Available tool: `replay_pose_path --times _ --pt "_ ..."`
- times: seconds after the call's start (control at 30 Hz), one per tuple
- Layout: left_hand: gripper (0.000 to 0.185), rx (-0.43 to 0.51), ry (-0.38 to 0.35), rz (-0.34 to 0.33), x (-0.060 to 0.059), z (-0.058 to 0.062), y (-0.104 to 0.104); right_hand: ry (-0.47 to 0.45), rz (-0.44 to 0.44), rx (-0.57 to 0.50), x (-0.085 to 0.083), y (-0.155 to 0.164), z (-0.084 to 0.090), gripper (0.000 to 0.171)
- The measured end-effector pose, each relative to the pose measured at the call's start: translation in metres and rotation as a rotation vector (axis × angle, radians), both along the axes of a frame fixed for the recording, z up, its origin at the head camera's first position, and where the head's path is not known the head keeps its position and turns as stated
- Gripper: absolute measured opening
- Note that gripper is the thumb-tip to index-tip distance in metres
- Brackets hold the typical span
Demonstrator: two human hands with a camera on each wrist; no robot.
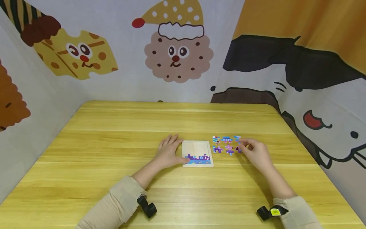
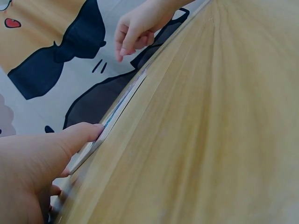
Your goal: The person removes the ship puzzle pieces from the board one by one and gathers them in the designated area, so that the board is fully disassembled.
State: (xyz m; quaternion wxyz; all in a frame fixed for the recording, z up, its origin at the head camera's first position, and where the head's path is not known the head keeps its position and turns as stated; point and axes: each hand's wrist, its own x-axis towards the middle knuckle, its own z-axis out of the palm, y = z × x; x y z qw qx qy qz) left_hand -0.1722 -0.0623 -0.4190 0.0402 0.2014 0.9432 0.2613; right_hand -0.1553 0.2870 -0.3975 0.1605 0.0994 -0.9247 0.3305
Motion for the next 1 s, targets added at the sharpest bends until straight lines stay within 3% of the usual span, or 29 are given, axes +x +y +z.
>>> replay_pose_path --times 0.2,0.5,1.0 --pt "0.091 0.009 0.000 -0.008 0.000 0.000 0.000 0.042 0.071 -0.010 0.004 -0.020 0.003 0.013" --pt "0.100 -0.014 -0.034 -0.037 0.000 0.002 -0.002 0.034 0.174 -0.046 0.012 -0.056 0.002 0.015" --pt "0.114 -0.033 -0.069 -0.095 -0.001 0.006 -0.007 -0.096 0.339 -0.069 0.015 -0.102 0.002 0.018"
